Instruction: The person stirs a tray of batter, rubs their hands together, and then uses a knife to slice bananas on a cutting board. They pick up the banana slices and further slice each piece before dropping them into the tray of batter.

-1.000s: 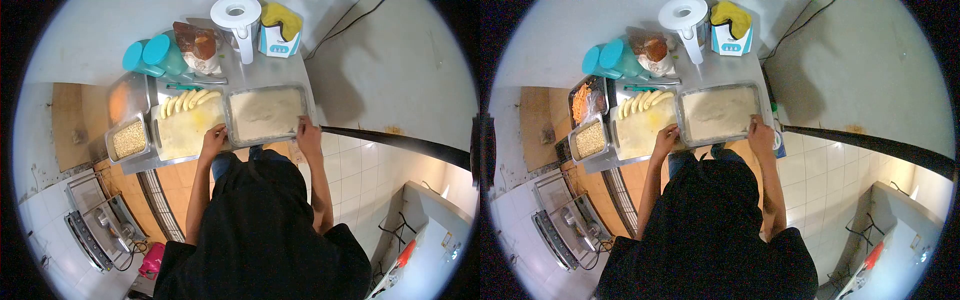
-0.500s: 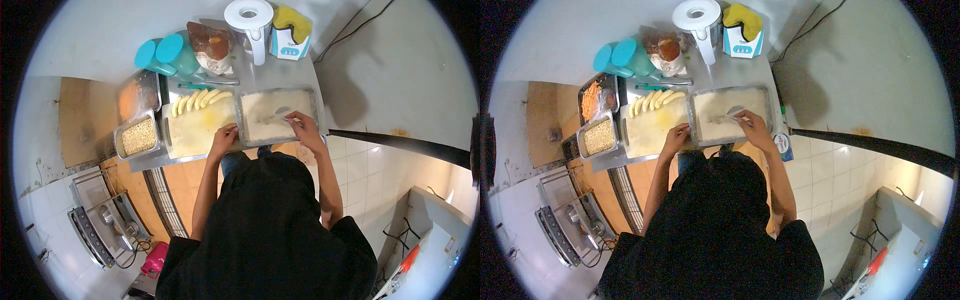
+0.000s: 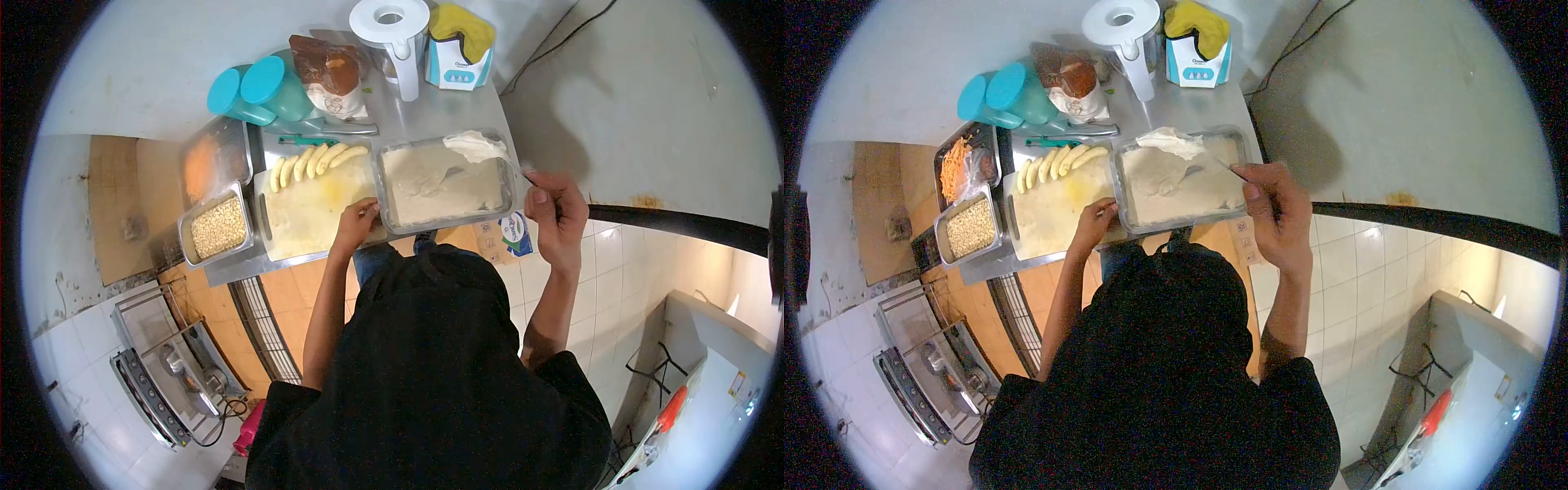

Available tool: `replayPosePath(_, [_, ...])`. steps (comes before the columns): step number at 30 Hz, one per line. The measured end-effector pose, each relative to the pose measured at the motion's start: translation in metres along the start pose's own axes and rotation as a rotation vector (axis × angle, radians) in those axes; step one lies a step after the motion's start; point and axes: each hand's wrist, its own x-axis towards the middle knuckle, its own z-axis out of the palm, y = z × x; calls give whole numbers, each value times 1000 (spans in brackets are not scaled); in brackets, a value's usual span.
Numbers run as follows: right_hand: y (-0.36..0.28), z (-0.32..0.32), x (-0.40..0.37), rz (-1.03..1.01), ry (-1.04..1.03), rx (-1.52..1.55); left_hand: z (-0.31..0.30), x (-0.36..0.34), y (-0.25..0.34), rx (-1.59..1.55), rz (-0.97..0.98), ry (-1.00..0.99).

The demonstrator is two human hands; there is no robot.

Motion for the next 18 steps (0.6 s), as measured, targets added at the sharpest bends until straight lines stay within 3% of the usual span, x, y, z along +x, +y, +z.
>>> replayPosePath(7, [-5, -9, 6, -161, 34, -96, 0, 1, -1, 11, 7, 7])
replayPosePath(18, [-12, -8, 6, -178, 65, -28, 2, -2, -2, -27, 23, 11])
